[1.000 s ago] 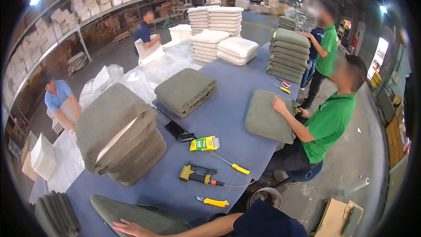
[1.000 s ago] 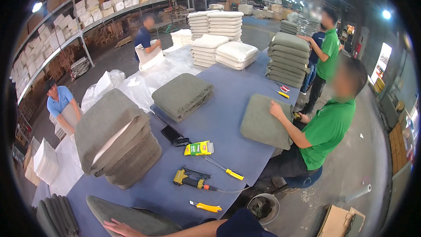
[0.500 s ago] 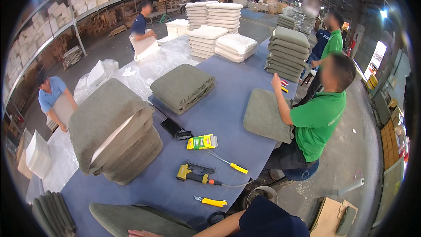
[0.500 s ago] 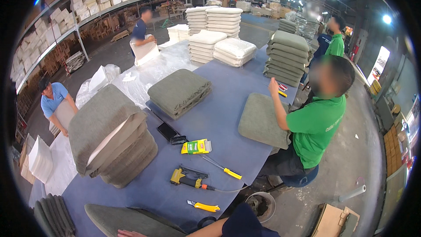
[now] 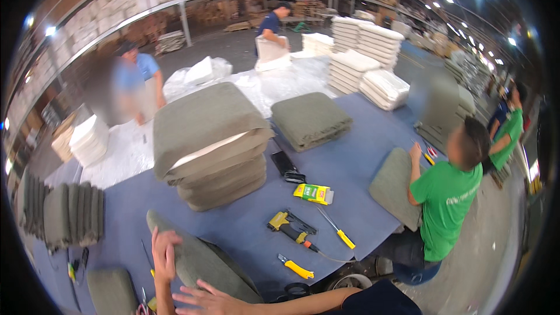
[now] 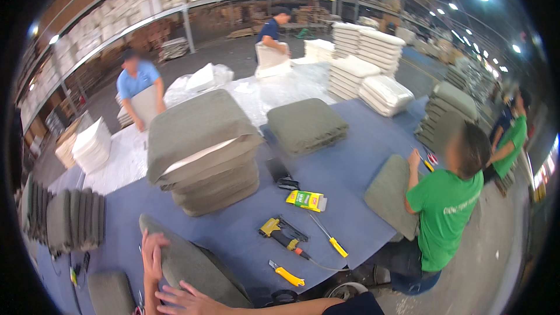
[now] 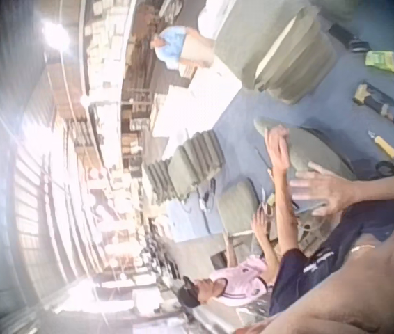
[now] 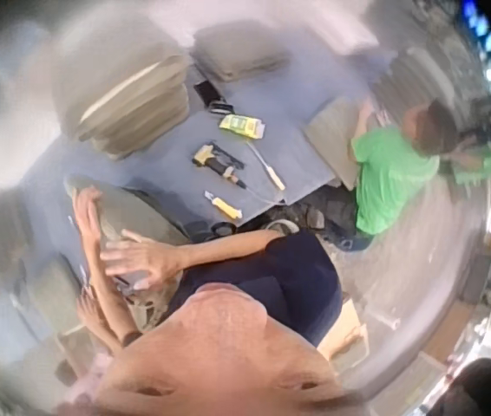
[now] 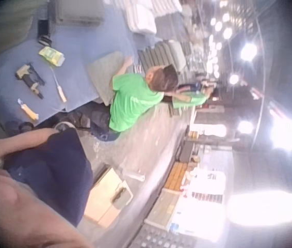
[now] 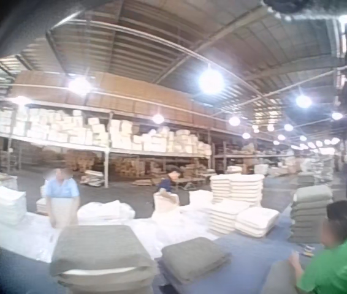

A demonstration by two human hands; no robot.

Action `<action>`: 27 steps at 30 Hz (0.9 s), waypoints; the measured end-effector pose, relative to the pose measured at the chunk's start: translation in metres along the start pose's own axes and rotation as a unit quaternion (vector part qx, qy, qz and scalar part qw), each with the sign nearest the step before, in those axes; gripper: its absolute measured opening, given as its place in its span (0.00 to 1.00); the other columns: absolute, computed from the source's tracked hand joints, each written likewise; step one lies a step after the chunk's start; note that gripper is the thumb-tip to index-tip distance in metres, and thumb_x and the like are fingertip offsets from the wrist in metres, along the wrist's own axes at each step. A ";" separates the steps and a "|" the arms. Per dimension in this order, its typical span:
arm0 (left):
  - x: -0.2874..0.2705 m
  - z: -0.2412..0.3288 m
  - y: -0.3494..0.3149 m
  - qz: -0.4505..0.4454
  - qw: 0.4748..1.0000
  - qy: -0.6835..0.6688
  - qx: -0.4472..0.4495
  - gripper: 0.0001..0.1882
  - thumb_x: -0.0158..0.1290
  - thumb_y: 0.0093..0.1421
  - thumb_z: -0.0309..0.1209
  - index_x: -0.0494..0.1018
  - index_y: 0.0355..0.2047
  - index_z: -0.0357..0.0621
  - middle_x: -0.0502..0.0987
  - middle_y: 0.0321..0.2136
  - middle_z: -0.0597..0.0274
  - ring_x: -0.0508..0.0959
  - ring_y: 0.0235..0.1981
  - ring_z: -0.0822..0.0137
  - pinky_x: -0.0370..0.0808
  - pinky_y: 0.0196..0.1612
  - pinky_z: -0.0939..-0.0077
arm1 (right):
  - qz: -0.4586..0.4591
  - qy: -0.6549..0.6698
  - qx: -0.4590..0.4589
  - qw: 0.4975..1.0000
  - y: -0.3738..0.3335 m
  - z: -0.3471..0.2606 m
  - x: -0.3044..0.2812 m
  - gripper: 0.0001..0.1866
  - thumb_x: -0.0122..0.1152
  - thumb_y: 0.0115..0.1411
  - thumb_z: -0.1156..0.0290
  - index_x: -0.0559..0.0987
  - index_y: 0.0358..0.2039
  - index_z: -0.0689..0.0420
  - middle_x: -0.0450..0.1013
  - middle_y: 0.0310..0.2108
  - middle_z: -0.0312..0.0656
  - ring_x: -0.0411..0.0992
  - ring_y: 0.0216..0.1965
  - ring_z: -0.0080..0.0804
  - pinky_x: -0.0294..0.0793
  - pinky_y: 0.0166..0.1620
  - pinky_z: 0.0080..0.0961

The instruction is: The person folds and rolls green fabric around foam inserts, then uses a staple gun to secure the edges. The person repeatedly handles multiple cushion units, aligning fabric and fastening them on a work table.

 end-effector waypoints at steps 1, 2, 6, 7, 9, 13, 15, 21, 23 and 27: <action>-0.005 -0.014 0.009 0.004 1.000 0.019 -0.012 0.17 0.43 0.71 0.33 0.81 0.39 0.40 0.83 0.40 0.53 0.79 0.57 0.48 0.48 0.77 0.41 | -0.027 -0.040 -0.008 0.999 -0.004 0.000 0.018 0.31 0.60 0.63 0.48 0.76 0.63 0.50 0.68 0.67 0.46 0.56 0.75 0.48 0.46 0.73 0.71; -0.013 -0.032 0.016 0.010 0.999 0.042 -0.025 0.16 0.44 0.71 0.32 0.81 0.39 0.41 0.84 0.40 0.53 0.78 0.58 0.48 0.49 0.77 0.42 | -0.053 -0.079 -0.024 0.995 -0.012 0.007 0.043 0.26 0.61 0.61 0.50 0.81 0.55 0.51 0.74 0.59 0.45 0.61 0.71 0.46 0.48 0.73 0.71; -0.018 -0.094 0.029 0.026 0.995 0.041 -0.091 0.16 0.48 0.72 0.38 0.85 0.43 0.47 0.84 0.51 0.54 0.75 0.65 0.55 0.51 0.77 0.48 | -0.099 -0.182 -0.061 0.976 -0.013 0.007 0.058 0.09 0.63 0.51 0.57 0.83 0.21 0.46 0.76 0.27 0.33 0.73 0.53 0.37 0.58 0.70 0.66; -0.020 -0.100 0.023 0.037 0.995 0.022 -0.093 0.17 0.49 0.73 0.41 0.85 0.45 0.47 0.82 0.55 0.53 0.74 0.65 0.53 0.52 0.77 0.49 | -0.102 -0.200 -0.070 0.972 -0.011 -0.001 0.052 0.08 0.64 0.49 0.57 0.83 0.21 0.46 0.76 0.27 0.34 0.73 0.53 0.37 0.60 0.69 0.65; -0.031 -0.093 0.023 0.036 0.995 0.082 -0.038 0.14 0.51 0.70 0.36 0.82 0.45 0.43 0.80 0.56 0.52 0.74 0.63 0.50 0.62 0.72 0.51 | -0.072 -0.200 -0.079 0.974 -0.009 -0.004 0.053 0.06 0.68 0.54 0.63 0.84 0.26 0.50 0.75 0.26 0.36 0.76 0.48 0.37 0.62 0.67 0.65; -0.024 -0.052 0.013 0.039 0.995 0.087 -0.028 0.10 0.51 0.68 0.33 0.79 0.37 0.39 0.81 0.41 0.51 0.78 0.52 0.51 0.65 0.70 0.50 | -0.063 -0.177 -0.119 0.975 -0.042 -0.016 0.037 0.04 0.71 0.56 0.68 0.86 0.32 0.52 0.76 0.27 0.36 0.78 0.42 0.35 0.67 0.65 0.63; -0.039 -0.035 -0.012 0.118 0.988 0.100 -0.017 0.11 0.52 0.68 0.33 0.79 0.36 0.39 0.81 0.40 0.52 0.78 0.50 0.52 0.65 0.70 0.50 | -0.069 -0.178 -0.118 0.974 -0.057 -0.019 0.021 0.04 0.71 0.57 0.68 0.86 0.33 0.52 0.75 0.26 0.35 0.79 0.42 0.35 0.67 0.65 0.62; -0.107 -0.063 -0.101 0.234 0.933 0.223 -0.155 0.11 0.53 0.67 0.33 0.80 0.34 0.40 0.82 0.35 0.54 0.80 0.45 0.52 0.68 0.66 0.51 | 0.027 -0.269 -0.066 0.961 -0.085 0.049 -0.014 0.17 0.76 0.58 0.65 0.83 0.46 0.56 0.75 0.38 0.43 0.76 0.50 0.45 0.74 0.60 0.58; -0.127 -0.065 -0.123 0.259 0.920 0.244 -0.167 0.13 0.53 0.68 0.36 0.81 0.34 0.41 0.82 0.35 0.55 0.80 0.45 0.53 0.70 0.62 0.53 | 0.115 -0.306 -0.066 0.943 -0.074 0.060 -0.005 0.27 0.79 0.57 0.62 0.79 0.53 0.58 0.74 0.44 0.49 0.74 0.53 0.50 0.75 0.58 0.56; -0.148 -0.060 -0.153 0.230 0.904 0.217 -0.288 0.16 0.54 0.69 0.41 0.84 0.31 0.45 0.82 0.33 0.58 0.79 0.45 0.56 0.72 0.56 0.57 | 0.241 -0.317 -0.056 0.916 -0.082 0.077 -0.014 0.49 0.86 0.48 0.53 0.69 0.63 0.64 0.72 0.49 0.57 0.73 0.52 0.55 0.76 0.57 0.50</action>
Point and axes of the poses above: each hand's wrist, its own y-axis towards the middle knuckle, its own x-axis out of the palm, z = x × y, the point moved 8 cm from there along y, towards the middle knuckle
